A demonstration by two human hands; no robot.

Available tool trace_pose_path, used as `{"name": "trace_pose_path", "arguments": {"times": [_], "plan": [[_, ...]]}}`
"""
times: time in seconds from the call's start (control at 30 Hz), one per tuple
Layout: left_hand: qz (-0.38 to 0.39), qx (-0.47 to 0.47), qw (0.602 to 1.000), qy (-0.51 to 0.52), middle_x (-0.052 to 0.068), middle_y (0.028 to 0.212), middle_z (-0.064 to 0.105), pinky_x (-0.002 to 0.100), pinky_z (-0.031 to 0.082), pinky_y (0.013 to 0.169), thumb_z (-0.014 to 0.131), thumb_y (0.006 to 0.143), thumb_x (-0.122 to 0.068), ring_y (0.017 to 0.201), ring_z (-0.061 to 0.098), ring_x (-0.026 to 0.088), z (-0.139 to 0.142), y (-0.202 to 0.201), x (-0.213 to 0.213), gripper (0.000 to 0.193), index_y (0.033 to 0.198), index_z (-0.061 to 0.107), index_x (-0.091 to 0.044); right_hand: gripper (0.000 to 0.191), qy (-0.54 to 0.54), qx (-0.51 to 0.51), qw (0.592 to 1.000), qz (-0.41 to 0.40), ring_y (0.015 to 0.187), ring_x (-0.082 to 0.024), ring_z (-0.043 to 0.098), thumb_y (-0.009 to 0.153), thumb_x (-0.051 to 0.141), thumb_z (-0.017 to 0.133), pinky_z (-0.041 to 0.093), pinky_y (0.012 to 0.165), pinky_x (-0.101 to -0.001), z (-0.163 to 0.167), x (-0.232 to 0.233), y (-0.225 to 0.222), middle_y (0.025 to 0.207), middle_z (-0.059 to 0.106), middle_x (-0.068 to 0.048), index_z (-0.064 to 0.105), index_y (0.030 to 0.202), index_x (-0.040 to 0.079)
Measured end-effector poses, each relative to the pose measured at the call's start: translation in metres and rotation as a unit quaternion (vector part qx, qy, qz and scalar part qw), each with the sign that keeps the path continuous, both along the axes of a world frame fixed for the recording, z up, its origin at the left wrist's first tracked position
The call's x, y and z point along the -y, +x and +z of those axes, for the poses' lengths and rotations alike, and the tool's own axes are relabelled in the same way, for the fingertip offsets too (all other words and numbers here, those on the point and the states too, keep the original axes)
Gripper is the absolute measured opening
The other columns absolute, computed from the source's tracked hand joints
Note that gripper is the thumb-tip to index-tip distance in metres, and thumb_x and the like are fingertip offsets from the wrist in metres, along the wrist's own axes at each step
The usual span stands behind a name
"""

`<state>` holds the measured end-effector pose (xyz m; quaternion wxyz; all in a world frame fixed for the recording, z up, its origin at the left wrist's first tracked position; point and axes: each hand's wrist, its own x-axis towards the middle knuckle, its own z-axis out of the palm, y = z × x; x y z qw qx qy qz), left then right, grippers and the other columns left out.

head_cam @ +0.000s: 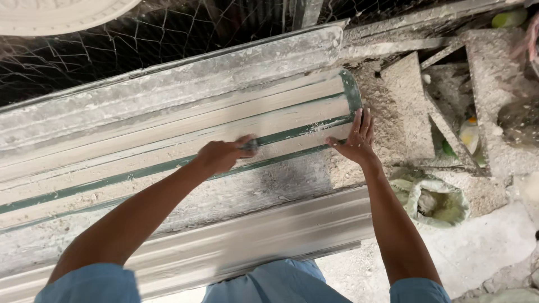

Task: The person sands a long white decorative molding with a sanding block, moving along its length and covering multiple sections. The person uses both hands to hold the molding steady while sanding with the left hand.

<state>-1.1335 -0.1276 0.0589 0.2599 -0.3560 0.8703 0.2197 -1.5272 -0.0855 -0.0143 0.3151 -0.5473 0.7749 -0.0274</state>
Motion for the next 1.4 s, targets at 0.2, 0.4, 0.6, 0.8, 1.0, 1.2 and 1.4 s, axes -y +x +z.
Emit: {"name": "trace_pose_path", "arguments": {"times": [0.2,0.4,0.6,0.8,1.0,1.2,1.4], "plan": [[0.189,-0.06,0.973,0.118,0.008,0.128,0.072,0.033,0.055,0.051,0.05,0.113,-0.048,0.082,0.071,0.03,-0.039,-0.102,0.02,0.04,0.152,0.045,-0.038,0.155,-0.062,-0.001,0.997,0.035,0.156,-0.045,-0.019,0.064,0.07,0.085,0.006,0.126,-0.0608,-0.016,-0.001,-0.01,0.17,-0.019,-0.023,-0.016,0.163,0.008],[-0.052,-0.213,0.967,-0.129,0.006,0.163,0.037,0.038,0.063,0.066,0.057,0.094,-0.014,0.097,0.075,0.024,-0.043,-0.225,0.033,0.039,0.123,0.071,-0.036,0.166,-0.031,0.005,0.998,0.054,0.157,-0.042,-0.015,0.05,0.073,0.09,0.004,0.126,-0.0569,-0.018,-0.004,-0.023,0.169,-0.017,-0.021,-0.016,0.161,0.01],[-0.016,-0.183,0.983,-0.018,0.008,0.164,0.033,0.039,0.063,0.062,0.052,0.094,-0.006,0.089,0.076,0.028,-0.042,-0.184,0.03,0.046,0.129,0.067,-0.032,0.164,-0.066,0.032,0.997,0.023,0.158,-0.042,-0.012,0.05,0.065,0.091,0.007,0.129,-0.0553,-0.027,-0.01,-0.023,0.172,-0.011,-0.018,-0.014,0.164,0.012],[-0.02,-0.234,0.964,-0.121,0.009,0.161,0.041,0.036,0.063,0.065,0.06,0.093,-0.014,0.096,0.075,0.025,-0.044,-0.267,0.039,0.027,0.111,0.076,-0.027,0.168,-0.046,0.0,0.999,0.019,0.155,-0.042,-0.013,0.049,0.071,0.094,0.002,0.126,-0.0564,-0.023,-0.01,-0.02,0.167,-0.013,-0.021,-0.019,0.157,0.009],[-0.023,-0.183,0.979,-0.083,0.018,0.16,0.037,0.037,0.063,0.059,0.059,0.096,-0.009,0.088,0.076,0.028,-0.022,-0.243,0.026,0.028,0.119,0.07,-0.02,0.172,-0.083,0.056,0.995,-0.021,0.158,-0.039,-0.012,0.039,0.073,0.09,0.006,0.128,-0.0546,-0.013,-0.011,-0.017,0.171,-0.01,-0.017,-0.018,0.16,0.015],[0.042,-0.173,0.979,-0.094,0.014,0.163,0.039,0.039,0.062,0.067,0.064,0.092,-0.012,0.096,0.074,0.026,-0.012,-0.282,0.015,0.03,0.121,0.07,-0.017,0.141,-0.049,-0.057,0.997,0.01,0.154,-0.044,-0.017,0.07,0.066,0.091,-0.001,0.124,-0.0592,-0.006,-0.014,-0.006,0.17,-0.012,-0.021,-0.007,0.161,0.02],[0.2,-0.455,0.866,-0.052,0.025,0.144,0.057,0.047,0.061,0.067,0.062,0.084,-0.002,0.091,0.072,0.036,-0.031,-0.131,-0.053,0.075,0.153,0.036,-0.013,0.105,-0.286,-0.065,0.956,-0.015,0.149,-0.051,0.019,0.086,0.033,0.081,0.024,0.118,-0.0656,0.01,-0.072,0.041,0.162,0.014,-0.029,0.013,0.16,0.003]]}}
